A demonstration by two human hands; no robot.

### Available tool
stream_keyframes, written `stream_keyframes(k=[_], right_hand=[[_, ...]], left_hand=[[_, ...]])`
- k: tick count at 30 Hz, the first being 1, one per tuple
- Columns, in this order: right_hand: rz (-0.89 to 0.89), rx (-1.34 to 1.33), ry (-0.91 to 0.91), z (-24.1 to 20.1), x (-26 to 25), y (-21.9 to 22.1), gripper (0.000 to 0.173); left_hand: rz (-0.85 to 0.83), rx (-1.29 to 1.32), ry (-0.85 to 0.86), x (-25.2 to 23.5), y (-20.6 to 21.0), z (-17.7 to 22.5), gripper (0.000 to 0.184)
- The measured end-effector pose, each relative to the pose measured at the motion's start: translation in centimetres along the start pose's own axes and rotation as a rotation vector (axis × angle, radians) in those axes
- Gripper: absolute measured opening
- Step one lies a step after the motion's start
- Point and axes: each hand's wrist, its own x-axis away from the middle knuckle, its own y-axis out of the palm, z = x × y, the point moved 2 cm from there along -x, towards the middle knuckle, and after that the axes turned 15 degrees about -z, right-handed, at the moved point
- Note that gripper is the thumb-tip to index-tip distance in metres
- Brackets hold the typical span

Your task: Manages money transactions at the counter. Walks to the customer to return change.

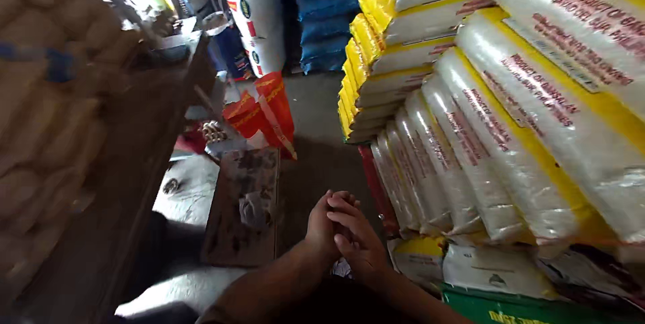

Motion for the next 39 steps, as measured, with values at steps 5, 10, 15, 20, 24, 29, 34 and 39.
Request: stream_keyframes(k=[5, 10, 15, 20, 24, 29, 34, 39], right_hand=[[0.081, -0.12, -0.045, 13.0, -8.8, -6.9, 0.027], [0.075, -0.403, 0.284, 22.2, -21.1, -11.2, 0.037], [-0.058, -0.455, 0.282, 29.8, -33.8, -11.9, 0.028], [-0.137, -0.499, 0.28, 40.2, -46.8, -11.3, 0.022], [-0.075, -0.574, 0.435, 45.9, -58.9, -12.4, 0.02], [0.026, -0.554, 0.333, 53.5, -72.4, -16.1, 0.025], [0.098, -0.662, 0.567, 61.5, -82.4, -19.2, 0.032], [0.098, -1.005, 0.896, 69.0, -94.8, -18.5, 0.049]], left_hand=[[-0.056, -0.031, 0.082, -15.1, 1.8, 8.4, 0.051], [0.239, -0.061, 0.148, -26.3, 1.7, 20.3, 0.04], [0.376, -0.113, 0.278, -33.6, 0.1, 32.0, 0.043], [0.514, -0.009, 0.347, -41.3, -2.8, 41.6, 0.037], [0.598, -0.043, 0.33, -50.4, -3.9, 50.3, 0.03], [0.471, -0.392, 0.258, -63.1, 2.0, 60.6, 0.021], [0.071, -0.977, 0.172, -74.7, 8.0, 68.7, 0.037], [-0.142, -1.486, 0.347, -84.2, 9.6, 76.7, 0.029]])
